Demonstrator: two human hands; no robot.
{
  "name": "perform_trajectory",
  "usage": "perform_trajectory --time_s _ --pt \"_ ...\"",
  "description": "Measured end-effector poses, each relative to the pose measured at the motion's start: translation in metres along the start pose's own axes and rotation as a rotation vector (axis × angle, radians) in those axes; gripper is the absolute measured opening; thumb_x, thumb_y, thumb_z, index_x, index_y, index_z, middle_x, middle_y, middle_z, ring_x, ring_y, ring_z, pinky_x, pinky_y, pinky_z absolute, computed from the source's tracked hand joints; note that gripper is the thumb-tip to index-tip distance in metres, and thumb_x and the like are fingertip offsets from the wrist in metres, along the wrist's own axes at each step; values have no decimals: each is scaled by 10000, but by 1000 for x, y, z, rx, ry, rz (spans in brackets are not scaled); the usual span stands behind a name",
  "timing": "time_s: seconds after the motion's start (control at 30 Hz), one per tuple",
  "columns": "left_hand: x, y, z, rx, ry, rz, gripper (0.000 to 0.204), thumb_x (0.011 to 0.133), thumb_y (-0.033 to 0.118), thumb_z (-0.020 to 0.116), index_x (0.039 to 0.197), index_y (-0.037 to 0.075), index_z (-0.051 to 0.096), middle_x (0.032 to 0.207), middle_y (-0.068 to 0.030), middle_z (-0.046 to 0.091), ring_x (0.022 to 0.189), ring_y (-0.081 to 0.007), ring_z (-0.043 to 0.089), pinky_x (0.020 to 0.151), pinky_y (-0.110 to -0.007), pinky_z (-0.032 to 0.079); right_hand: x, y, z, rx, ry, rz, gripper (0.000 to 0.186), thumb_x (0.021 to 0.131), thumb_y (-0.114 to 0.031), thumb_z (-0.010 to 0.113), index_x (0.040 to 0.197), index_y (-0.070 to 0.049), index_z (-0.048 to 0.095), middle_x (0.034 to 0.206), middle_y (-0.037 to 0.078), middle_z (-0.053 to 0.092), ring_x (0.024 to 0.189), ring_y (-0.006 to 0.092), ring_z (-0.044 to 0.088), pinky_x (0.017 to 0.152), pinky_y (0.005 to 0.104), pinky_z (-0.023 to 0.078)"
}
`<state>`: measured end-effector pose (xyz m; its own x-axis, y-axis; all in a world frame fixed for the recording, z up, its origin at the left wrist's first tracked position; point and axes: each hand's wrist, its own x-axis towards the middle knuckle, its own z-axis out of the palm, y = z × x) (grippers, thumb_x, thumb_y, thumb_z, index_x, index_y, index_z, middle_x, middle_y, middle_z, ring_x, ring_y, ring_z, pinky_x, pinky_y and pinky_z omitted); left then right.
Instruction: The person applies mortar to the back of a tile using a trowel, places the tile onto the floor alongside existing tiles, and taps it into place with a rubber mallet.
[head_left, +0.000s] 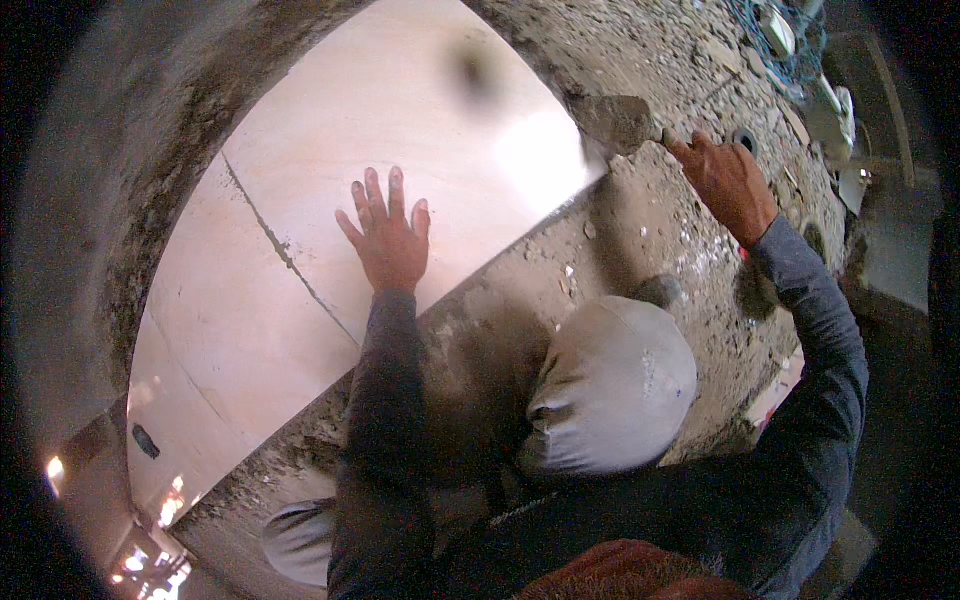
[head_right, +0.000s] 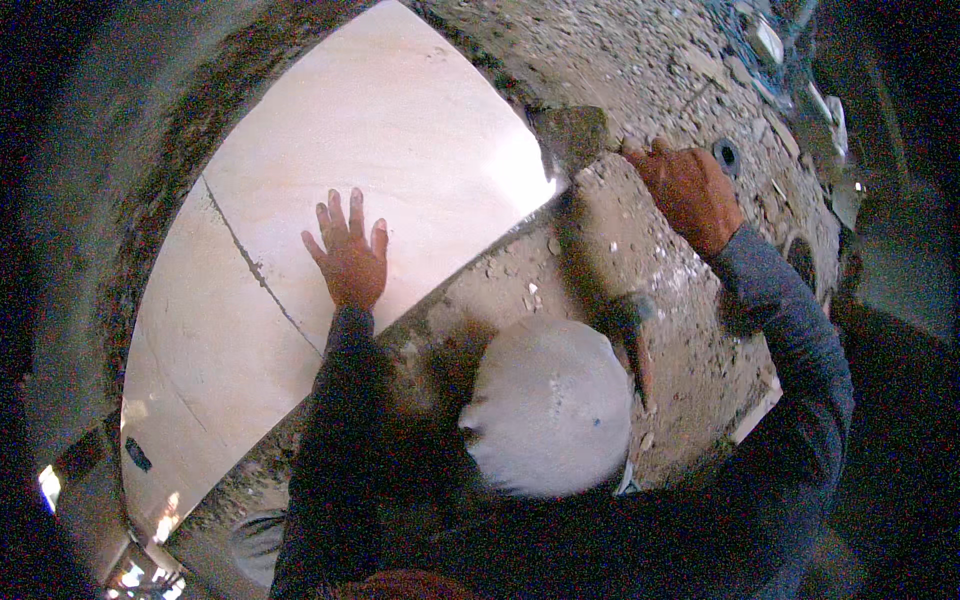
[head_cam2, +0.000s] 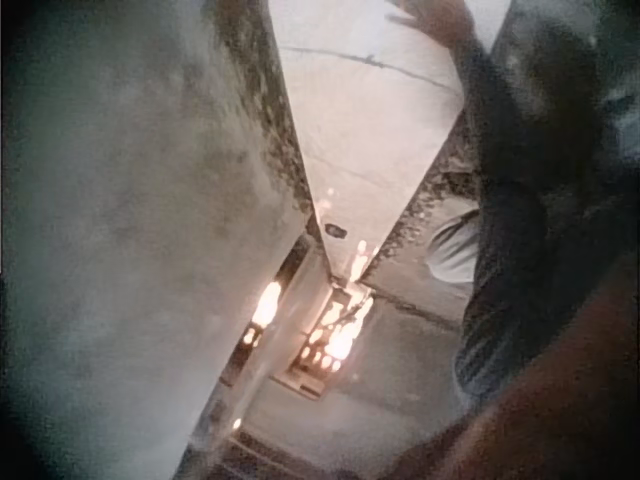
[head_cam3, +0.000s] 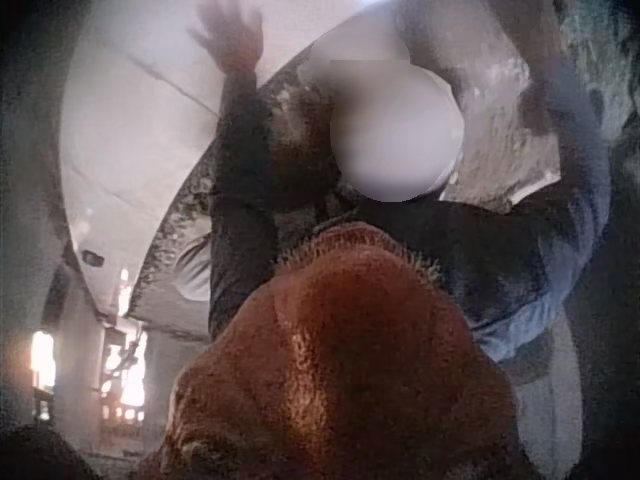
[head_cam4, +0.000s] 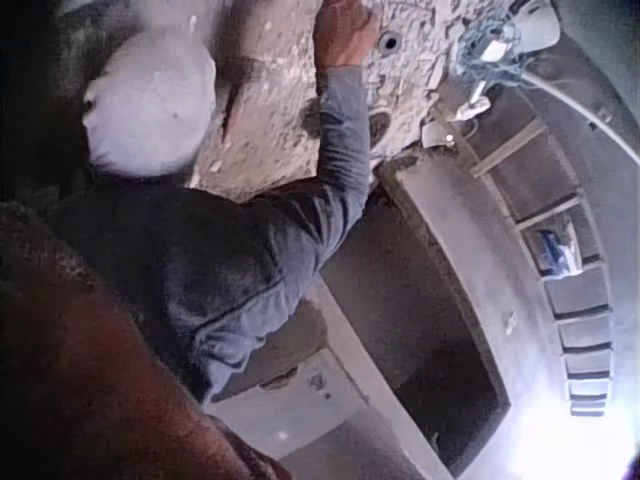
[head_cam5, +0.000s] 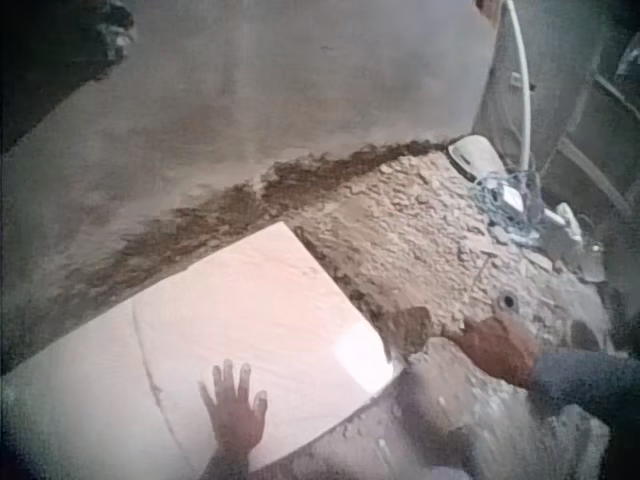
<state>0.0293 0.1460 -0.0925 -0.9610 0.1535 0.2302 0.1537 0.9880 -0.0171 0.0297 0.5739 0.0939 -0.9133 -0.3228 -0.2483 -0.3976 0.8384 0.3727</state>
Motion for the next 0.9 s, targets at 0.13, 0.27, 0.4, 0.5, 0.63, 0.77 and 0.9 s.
perform_trajectory --time_s 0.13,0.27,0.4,0.5,0.63,0.77,0.9 --pt "0 4 4 30 64 12 662 988 453 557 1562 206 338 1611 -130 313 1470 -346 325 1168 -636 177 -41 20 25 279 -49 121 469 884 -105 620 1342 -130 524 921 146 605 777 372 653 693 456 530" --pt "0 6 2 51 46 33 629 1004 444 530 1561 219 340 1614 -127 304 1466 -356 331 1155 -648 208 -60 8 98 497 126 239 465 926 -172 628 1367 -109 494 897 206 629 841 400 660 737 505 527" --pt "-5 2 2 36 11 -1 613 1015 428 513 1563 219 334 1623 -128 285 1477 -364 305 1155 -659 199 -25 -29 115 440 170 287 328 979 -299 603 1167 -63 475 881 200 647 782 401 671 642 514 520" --pt "-1 10 4 6 -5 10 615 1016 423 513 1565 217 328 1628 -128 276 1485 -370 287 1157 -665 186 -7 -26 160 197 361 249 218 1004 -279 547 1075 -86 476 859 161 605 698 364 662 569 487 498" --pt "-2 3 3 -8 -28 -9 627 1011 419 523 1569 217 318 1633 -126 268 1495 -374 268 1160 -668 174 43 -14 169 126 383 244 158 975 -188 544 1090 -103 477 856 140 582 636 347 633 528 468 476" --pt "1 7 4 -13 -40 -6 653 996 438 544 1565 231 298 1617 -122 265 1488 -366 273 1164 -670 172 58 -14 186 195 269 312 252 973 -204 543 1195 -97 492 927 164 653 717 322 688 563 466 529" --pt "-3 1 6 11 -2 8 639 1000 455 527 1560 234 315 1609 -124 287 1476 -356 297 1164 -664 179 54 -22 112 932 -123 375 378 998 -370 585 1201 -68 481 833 128 611 627 225 628 519 396 492"
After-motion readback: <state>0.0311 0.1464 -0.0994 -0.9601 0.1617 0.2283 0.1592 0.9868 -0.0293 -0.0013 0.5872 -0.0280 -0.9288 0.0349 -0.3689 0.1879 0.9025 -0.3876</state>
